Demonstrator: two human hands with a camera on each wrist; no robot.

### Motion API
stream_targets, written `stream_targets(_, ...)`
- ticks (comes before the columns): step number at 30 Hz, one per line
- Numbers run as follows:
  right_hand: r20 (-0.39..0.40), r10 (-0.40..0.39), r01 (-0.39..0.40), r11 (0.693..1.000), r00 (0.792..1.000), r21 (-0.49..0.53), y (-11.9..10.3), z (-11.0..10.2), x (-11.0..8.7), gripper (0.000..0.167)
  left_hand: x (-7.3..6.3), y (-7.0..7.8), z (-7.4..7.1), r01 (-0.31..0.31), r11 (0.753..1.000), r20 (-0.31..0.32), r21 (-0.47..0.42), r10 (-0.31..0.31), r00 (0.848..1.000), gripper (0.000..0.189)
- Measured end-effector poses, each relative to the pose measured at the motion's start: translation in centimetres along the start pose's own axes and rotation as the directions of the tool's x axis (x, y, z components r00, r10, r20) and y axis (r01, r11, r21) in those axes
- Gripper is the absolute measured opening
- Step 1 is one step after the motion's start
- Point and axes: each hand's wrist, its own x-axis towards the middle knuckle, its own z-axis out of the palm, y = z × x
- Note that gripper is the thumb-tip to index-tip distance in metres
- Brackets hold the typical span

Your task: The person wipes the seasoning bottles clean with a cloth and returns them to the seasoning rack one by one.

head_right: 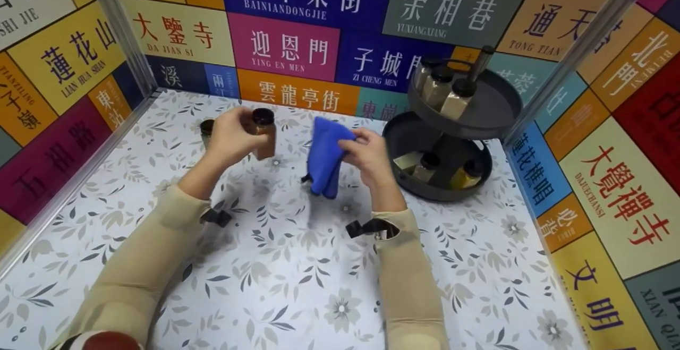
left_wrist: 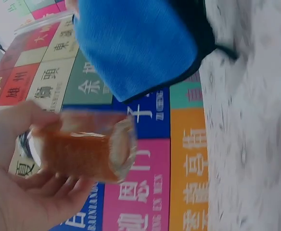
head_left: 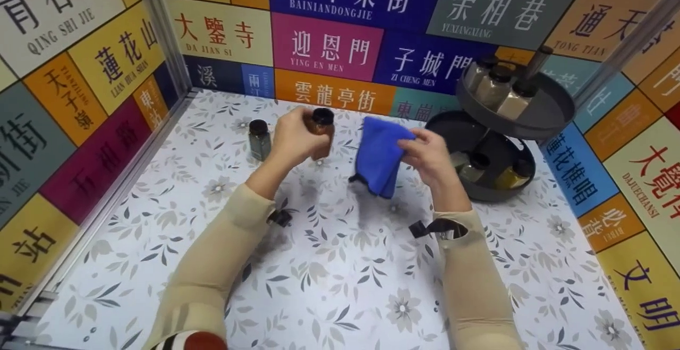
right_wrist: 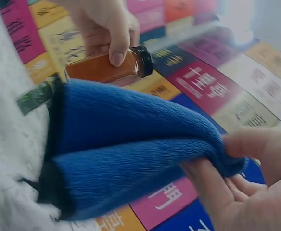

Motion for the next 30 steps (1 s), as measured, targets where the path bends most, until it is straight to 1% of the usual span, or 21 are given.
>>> stream_targets(1, -0.040, -0.024, 0.025, 0.999, 0.999, 0.024, -0.1, -0.3, 0.1, 0.019, 0.2, 0.3, 0.5, 0.000, 1.000, -0.023, -0.014, 0.000, 1.000, 0.054)
stream_targets(3, -0.099, -0.055, 0.059, 0.998, 0.994, 0.037, -0.1, -0.8, 0.4, 0.017, 0.4, 0.8, 1.2, -0.007, 0.999, -0.054, -0.044, 0.005, 0.999, 0.047)
stream_targets(6, -0.146, -0.076, 0.083, 0.996, 0.986, 0.045, 0.6, -1.0, 0.9, 0.016, 0.5, 1.1, 2.1, -0.050, 0.997, -0.073, -0.066, 0.045, 0.996, 0.043)
stream_targets(9, -0.162, -0.077, 0.088, 0.994, 0.984, 0.062, 1.7, -0.8, 1.5, 0.016, 0.3, 1.0, 2.6, -0.114, 0.992, -0.073, -0.051, 0.110, 0.991, 0.044)
stream_targets(11, -0.150, -0.080, 0.091, 0.994, 0.985, 0.067, 2.5, -0.5, 1.7, 0.016, 0.1, 0.8, 2.9, -0.156, 0.987, -0.072, -0.026, 0.154, 0.985, 0.048)
stream_targets(13, -0.144, -0.103, 0.110, 0.993, 0.984, 0.041, 3.1, 0.1, 1.8, 0.016, -0.2, 0.5, 3.1, -0.192, 0.981, -0.065, 0.002, 0.191, 0.979, 0.049)
stream_targets(17, -0.149, -0.178, 0.175, 0.984, 0.973, -0.032, 3.7, 1.1, 1.7, 0.015, -0.8, 0.2, 3.5, -0.226, 0.973, -0.040, 0.038, 0.227, 0.973, 0.053)
stream_targets(19, -0.161, -0.218, 0.210, 0.976, 0.963, -0.063, 3.8, 1.4, 1.4, 0.015, -1.0, 0.3, 3.7, -0.227, 0.973, -0.027, 0.054, 0.228, 0.973, 0.055)
stream_targets(22, -0.167, -0.269, 0.257, 0.962, 0.949, -0.090, 3.5, 1.8, 1.0, 0.017, -1.3, 0.3, 4.0, -0.213, 0.973, -0.007, 0.086, 0.214, 0.977, 0.056)
stream_targets(26, -0.158, -0.317, 0.299, 0.946, 0.935, -0.126, 3.1, 2.4, 0.4, 0.019, -1.4, 0.3, 4.3, -0.199, 0.971, 0.031, 0.133, 0.196, 0.980, 0.046)
stream_targets(28, -0.151, -0.336, 0.311, 0.936, 0.930, -0.164, 3.0, 2.5, 0.2, 0.020, -1.3, 0.3, 4.4, -0.203, 0.968, 0.044, 0.146, 0.199, 0.979, 0.042)
stream_targets(30, -0.148, -0.357, 0.320, 0.919, 0.922, -0.230, 2.9, 2.7, 0.1, 0.021, -1.3, 0.4, 4.4, -0.218, 0.965, 0.054, 0.145, 0.212, 0.976, 0.041)
